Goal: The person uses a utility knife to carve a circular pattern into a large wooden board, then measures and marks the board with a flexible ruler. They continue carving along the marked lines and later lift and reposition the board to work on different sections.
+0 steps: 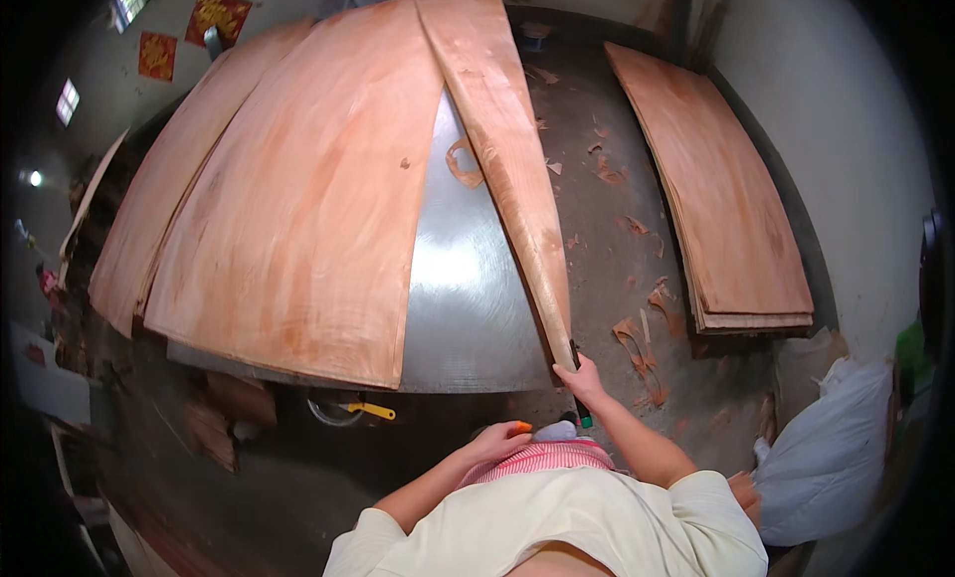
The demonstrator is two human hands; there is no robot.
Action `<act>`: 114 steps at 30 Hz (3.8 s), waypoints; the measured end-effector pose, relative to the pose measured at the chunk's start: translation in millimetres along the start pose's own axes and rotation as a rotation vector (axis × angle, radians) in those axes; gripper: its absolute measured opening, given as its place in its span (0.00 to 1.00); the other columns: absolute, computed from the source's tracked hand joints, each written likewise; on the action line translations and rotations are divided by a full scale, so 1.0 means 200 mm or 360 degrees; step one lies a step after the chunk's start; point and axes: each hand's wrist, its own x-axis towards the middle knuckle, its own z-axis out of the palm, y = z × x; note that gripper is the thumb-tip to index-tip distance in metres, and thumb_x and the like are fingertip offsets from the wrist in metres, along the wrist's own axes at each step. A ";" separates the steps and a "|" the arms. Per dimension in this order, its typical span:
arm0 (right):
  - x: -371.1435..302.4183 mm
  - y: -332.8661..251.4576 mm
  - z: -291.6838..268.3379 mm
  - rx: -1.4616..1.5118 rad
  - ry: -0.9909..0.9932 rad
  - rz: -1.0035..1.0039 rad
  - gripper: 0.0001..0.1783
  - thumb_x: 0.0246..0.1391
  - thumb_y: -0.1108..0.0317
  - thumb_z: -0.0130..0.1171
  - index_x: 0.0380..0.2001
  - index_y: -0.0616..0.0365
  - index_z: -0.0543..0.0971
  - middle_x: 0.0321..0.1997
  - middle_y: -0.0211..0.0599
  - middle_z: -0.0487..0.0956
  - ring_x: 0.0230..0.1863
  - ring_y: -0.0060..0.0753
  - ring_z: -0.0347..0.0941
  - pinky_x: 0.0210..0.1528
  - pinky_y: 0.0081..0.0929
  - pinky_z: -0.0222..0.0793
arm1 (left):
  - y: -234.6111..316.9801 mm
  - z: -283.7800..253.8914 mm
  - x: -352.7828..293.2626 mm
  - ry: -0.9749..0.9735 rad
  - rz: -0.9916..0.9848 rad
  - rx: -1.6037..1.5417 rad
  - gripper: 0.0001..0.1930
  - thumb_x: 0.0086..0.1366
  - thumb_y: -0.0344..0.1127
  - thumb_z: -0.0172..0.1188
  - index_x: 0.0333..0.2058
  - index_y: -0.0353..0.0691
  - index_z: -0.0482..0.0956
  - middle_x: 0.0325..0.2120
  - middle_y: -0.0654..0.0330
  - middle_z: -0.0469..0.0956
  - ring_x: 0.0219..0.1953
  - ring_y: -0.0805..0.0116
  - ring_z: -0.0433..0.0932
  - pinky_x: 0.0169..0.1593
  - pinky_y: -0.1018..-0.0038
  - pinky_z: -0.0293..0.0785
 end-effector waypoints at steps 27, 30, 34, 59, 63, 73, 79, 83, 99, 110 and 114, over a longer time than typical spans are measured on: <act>-0.12 0.76 -2.65 0.2184 -0.0063 0.0232 0.11 0.54 0.62 0.46 0.18 0.46 0.65 0.07 0.13 0.57 0.09 0.12 0.50 0.15 0.13 0.45 | 0.68 0.94 1.56 0.0161 -0.0155 0.0823 0.19 0.62 0.46 0.49 0.41 0.36 0.74 0.33 0.59 0.76 0.33 0.70 0.74 0.39 0.77 0.70; -0.02 0.86 -2.93 0.1995 0.0015 0.0192 0.12 0.55 0.64 0.45 0.18 0.48 0.65 0.08 0.16 0.58 0.08 0.12 0.50 0.14 0.13 0.45 | 0.59 1.05 1.93 0.0342 -0.0448 0.0661 0.28 0.60 0.56 0.44 0.39 0.33 0.74 0.29 0.53 0.77 0.31 0.61 0.76 0.36 0.68 0.71; 0.15 0.99 -3.30 0.1742 0.0274 0.0274 0.11 0.55 0.66 0.46 0.19 0.51 0.65 0.09 0.18 0.58 0.09 0.13 0.52 0.13 0.15 0.47 | 0.49 1.21 2.46 0.0714 -0.0954 -0.0238 0.35 0.56 0.68 0.39 0.43 0.39 0.67 0.31 0.57 0.68 0.32 0.65 0.69 0.31 0.65 0.68; 0.74 1.83 -5.83 0.1313 0.0390 0.0249 0.13 0.53 0.68 0.50 0.16 0.50 0.65 0.09 0.22 0.61 0.09 0.16 0.55 0.13 0.16 0.51 | 1.29 2.57 4.04 0.1431 -0.0287 -0.2279 0.29 0.60 0.61 0.40 0.44 0.40 0.68 0.38 0.58 0.73 0.37 0.64 0.73 0.39 0.73 0.71; 0.68 2.06 -6.24 0.1222 0.0320 0.0286 0.07 0.52 0.68 0.51 0.21 0.52 0.67 0.10 0.22 0.61 0.09 0.16 0.56 0.13 0.16 0.51 | 1.40 2.89 3.97 0.1576 -0.0054 -0.2267 0.17 0.63 0.49 0.45 0.37 0.41 0.72 0.32 0.64 0.75 0.32 0.69 0.74 0.33 0.78 0.71; 0.94 2.34 -6.88 0.0782 0.0347 0.0318 0.07 0.51 0.68 0.52 0.20 0.53 0.69 0.10 0.22 0.63 0.10 0.16 0.58 0.13 0.16 0.52 | 1.77 3.33 4.16 0.1693 0.0067 -0.2121 0.08 0.60 0.41 0.52 0.29 0.44 0.73 0.23 0.69 0.73 0.26 0.74 0.72 0.29 0.79 0.70; 1.40 2.26 -7.11 0.0341 0.0547 0.0283 0.10 0.44 0.68 0.53 0.14 0.56 0.67 0.10 0.24 0.63 0.15 0.18 0.61 0.19 0.20 0.53 | 1.90 3.34 4.70 0.1781 0.0101 -0.2135 0.08 0.59 0.38 0.54 0.22 0.47 0.69 0.17 0.71 0.69 0.22 0.76 0.69 0.25 0.80 0.66; 1.64 2.32 -7.27 0.0230 0.0541 0.0358 0.14 0.44 0.67 0.54 0.11 0.55 0.65 0.11 0.24 0.64 0.15 0.20 0.61 0.20 0.21 0.54 | 1.99 3.37 4.95 0.1765 0.0129 -0.1976 0.09 0.58 0.36 0.53 0.20 0.48 0.67 0.15 0.71 0.66 0.18 0.78 0.67 0.20 0.82 0.64; 1.89 2.97 -7.64 0.0220 0.0449 0.0436 0.10 0.48 0.68 0.54 0.19 0.58 0.68 0.12 0.25 0.65 0.15 0.19 0.60 0.19 0.20 0.54 | 2.04 3.88 5.40 0.2226 -0.0230 -0.1592 0.09 0.57 0.35 0.55 0.21 0.47 0.66 0.13 0.70 0.64 0.13 0.80 0.63 0.14 0.86 0.59; 1.88 3.31 -7.71 -0.0167 0.0528 0.0583 0.08 0.47 0.70 0.55 0.25 0.64 0.70 0.12 0.30 0.68 0.12 0.22 0.64 0.16 0.22 0.59 | 1.78 4.19 5.55 0.2321 -0.0520 -0.1687 0.08 0.59 0.35 0.54 0.23 0.46 0.67 0.14 0.69 0.66 0.12 0.81 0.62 0.12 0.86 0.56; 1.92 3.32 -7.65 -0.0233 0.0574 0.0537 0.08 0.47 0.70 0.55 0.24 0.63 0.69 0.11 0.29 0.67 0.11 0.21 0.63 0.14 0.21 0.57 | 1.70 4.24 5.59 0.2217 -0.0562 -0.1838 0.08 0.59 0.37 0.55 0.24 0.45 0.68 0.15 0.68 0.67 0.13 0.80 0.63 0.13 0.86 0.57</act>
